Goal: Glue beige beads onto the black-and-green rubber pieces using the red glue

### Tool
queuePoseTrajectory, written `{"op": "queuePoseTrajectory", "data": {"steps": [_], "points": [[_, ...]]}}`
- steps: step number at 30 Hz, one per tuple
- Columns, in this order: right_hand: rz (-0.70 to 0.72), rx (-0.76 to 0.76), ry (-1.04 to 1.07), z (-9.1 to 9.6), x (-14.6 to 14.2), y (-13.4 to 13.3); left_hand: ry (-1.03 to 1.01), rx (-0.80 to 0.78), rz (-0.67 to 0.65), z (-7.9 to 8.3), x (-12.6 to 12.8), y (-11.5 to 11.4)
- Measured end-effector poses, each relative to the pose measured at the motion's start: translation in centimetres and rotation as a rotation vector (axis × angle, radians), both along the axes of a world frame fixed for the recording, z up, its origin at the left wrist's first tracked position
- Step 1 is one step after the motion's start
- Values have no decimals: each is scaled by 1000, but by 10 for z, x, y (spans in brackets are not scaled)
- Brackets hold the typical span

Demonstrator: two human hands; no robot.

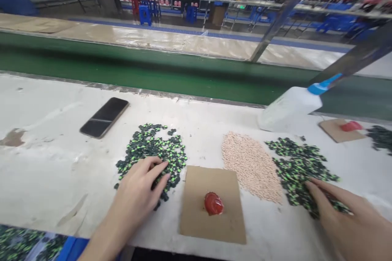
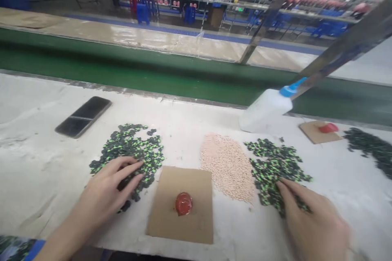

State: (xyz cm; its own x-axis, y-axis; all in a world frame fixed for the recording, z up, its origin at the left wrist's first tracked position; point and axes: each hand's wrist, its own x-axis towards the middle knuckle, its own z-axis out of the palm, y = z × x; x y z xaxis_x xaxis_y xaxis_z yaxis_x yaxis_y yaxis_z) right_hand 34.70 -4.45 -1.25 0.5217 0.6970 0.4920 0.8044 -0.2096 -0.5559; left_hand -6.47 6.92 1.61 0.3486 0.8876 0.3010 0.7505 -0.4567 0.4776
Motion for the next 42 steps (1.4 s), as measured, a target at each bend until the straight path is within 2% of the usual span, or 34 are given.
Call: {"op": "queuePoseTrajectory", "data": {"steps": [2, 7, 11, 14, 19, 25, 28, 32, 34, 36, 38, 42], "points": [[-44, -40, -179, 3, 4, 2, -16, 43, -43, -4, -1, 3], [97, -53, -287, 9, -17, 18, 15, 220, -139, -9, -6, 11], [328, -139, -267, 16, -48, 45, 33, 218, -89, -9, -9, 13], [441, -220, -241, 18, -65, 64, 67, 195, -89, -8, -7, 14], [495, -279, -200, 14, -75, 80, 65, 73, -95, -5, -6, 17], [477, -232, -68, 13, -75, 83, 9, 39, -4, 0, -10, 18], [444, -178, 53, 18, -72, 80, -151, -96, 89, 9, -8, 13], [369, -111, 295, 32, -71, 66, -538, -383, 209, 23, 4, -4], [364, -104, 449, 40, -78, 54, -666, -493, 235, 27, 11, -12], [395, -111, 592, 47, -90, 43, -717, -569, 168, 31, 21, -19], [434, -96, 819, 51, -105, 33, -742, -591, 34, 34, 34, -26], [527, -110, 1344, 53, -129, 22, -789, -452, -131, 38, 70, -42]]}}
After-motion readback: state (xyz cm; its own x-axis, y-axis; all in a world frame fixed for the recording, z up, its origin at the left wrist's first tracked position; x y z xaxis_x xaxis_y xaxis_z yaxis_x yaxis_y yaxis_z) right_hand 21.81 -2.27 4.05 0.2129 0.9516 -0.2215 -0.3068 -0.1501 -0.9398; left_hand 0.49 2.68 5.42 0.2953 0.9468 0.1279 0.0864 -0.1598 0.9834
